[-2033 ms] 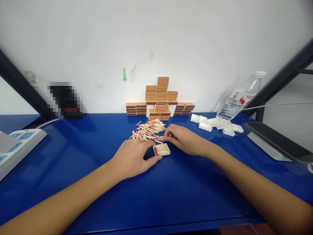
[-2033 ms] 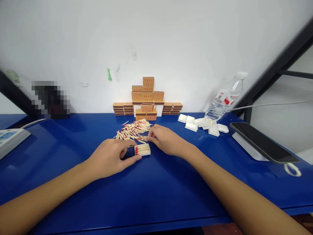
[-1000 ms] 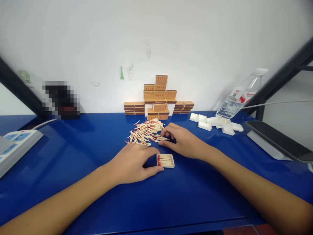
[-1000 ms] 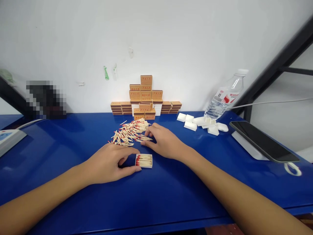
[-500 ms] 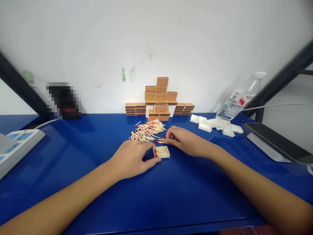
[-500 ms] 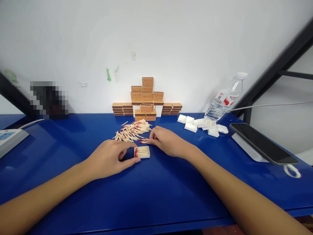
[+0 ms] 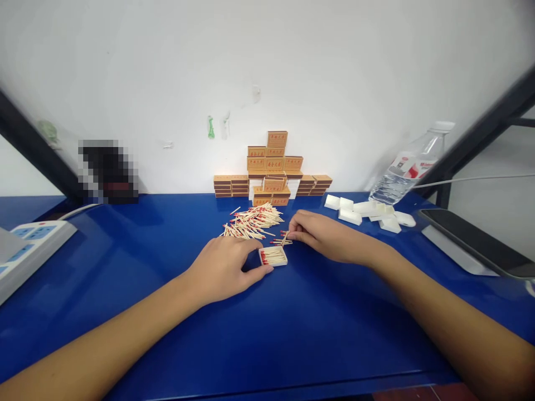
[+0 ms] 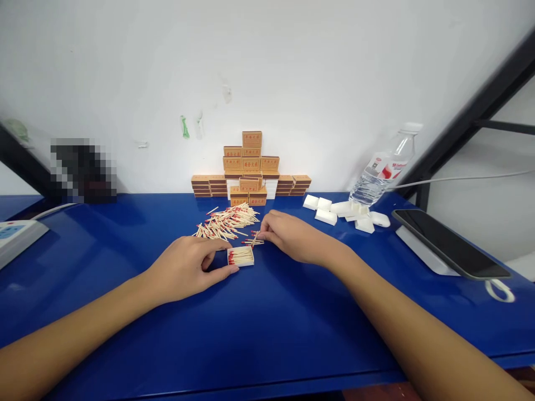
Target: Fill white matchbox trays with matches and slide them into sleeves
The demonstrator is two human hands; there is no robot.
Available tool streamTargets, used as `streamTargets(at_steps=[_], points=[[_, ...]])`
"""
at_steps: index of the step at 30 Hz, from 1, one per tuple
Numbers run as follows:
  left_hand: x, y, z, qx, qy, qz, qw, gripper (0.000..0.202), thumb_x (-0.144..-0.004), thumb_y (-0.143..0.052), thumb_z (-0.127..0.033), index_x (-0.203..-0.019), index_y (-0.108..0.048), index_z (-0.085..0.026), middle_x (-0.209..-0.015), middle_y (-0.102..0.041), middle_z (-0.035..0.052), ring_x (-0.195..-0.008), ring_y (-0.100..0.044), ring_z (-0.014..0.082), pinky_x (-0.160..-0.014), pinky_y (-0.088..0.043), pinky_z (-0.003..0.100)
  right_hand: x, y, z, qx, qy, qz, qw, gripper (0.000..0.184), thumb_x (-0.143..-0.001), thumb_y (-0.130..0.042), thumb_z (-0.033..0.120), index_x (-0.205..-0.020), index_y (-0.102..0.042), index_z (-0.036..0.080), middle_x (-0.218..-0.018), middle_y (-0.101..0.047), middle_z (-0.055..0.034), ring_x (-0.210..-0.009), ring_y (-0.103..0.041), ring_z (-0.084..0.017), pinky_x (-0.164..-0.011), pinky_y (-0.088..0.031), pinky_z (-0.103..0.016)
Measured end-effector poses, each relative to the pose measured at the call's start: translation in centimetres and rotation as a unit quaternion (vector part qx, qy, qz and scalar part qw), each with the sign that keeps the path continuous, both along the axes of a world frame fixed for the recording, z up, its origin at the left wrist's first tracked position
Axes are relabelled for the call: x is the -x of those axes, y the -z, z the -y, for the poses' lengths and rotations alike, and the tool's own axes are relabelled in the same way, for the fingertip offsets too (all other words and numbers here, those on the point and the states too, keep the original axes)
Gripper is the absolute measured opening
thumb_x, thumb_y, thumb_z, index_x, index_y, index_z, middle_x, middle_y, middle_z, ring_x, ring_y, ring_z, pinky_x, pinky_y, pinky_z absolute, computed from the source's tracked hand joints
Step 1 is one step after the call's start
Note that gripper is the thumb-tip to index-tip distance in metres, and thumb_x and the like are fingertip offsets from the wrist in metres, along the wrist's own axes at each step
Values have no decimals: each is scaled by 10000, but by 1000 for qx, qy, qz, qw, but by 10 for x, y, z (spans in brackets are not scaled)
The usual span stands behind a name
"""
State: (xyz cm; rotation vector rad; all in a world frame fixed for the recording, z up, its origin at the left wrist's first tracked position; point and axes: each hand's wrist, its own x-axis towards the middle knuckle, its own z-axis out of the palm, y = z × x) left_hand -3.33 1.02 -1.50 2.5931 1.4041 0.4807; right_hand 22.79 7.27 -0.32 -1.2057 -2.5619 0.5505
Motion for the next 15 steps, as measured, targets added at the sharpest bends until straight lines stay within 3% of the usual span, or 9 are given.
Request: streamTargets(at_steps=[7, 12, 15], points=[[0, 1, -2, -9, -7, 6, 1000, 329, -945, -651, -499, -1126, -752, -243, -581, -584, -44, -545, -555, 142, -576, -312, 276, 8, -6, 13, -38, -17, -54, 998, 223, -1063, -469, 367, -937, -563, 210, -970, -612, -66, -860, -564, -206, -753, -425, -327], [1, 1, -2, 3, -22, 5, 1000, 324, -936, -652, -504, -1117, -755, -255, -589, -591, -39, -549, -546, 146, -566, -290, 278, 17, 0, 17, -84, -24, -101, 991, 136, -1058, -496, 297, -970, -548, 207, -1008, -601, -70, -907, -568, -209, -776, -436, -329], [2, 1, -2, 5, -21, 8, 1000, 336, -937, -646, -517, -1140, -745, -267, -594, -587, -41, -555, -544, 147, -569, -283, 279, 21, 4, 21, -75, -56, -88, 992, 135, -1071, -496, 284, -980, -558, 206, -1041, -596, -70, -962, -557, -213, -813, -440, -336]])
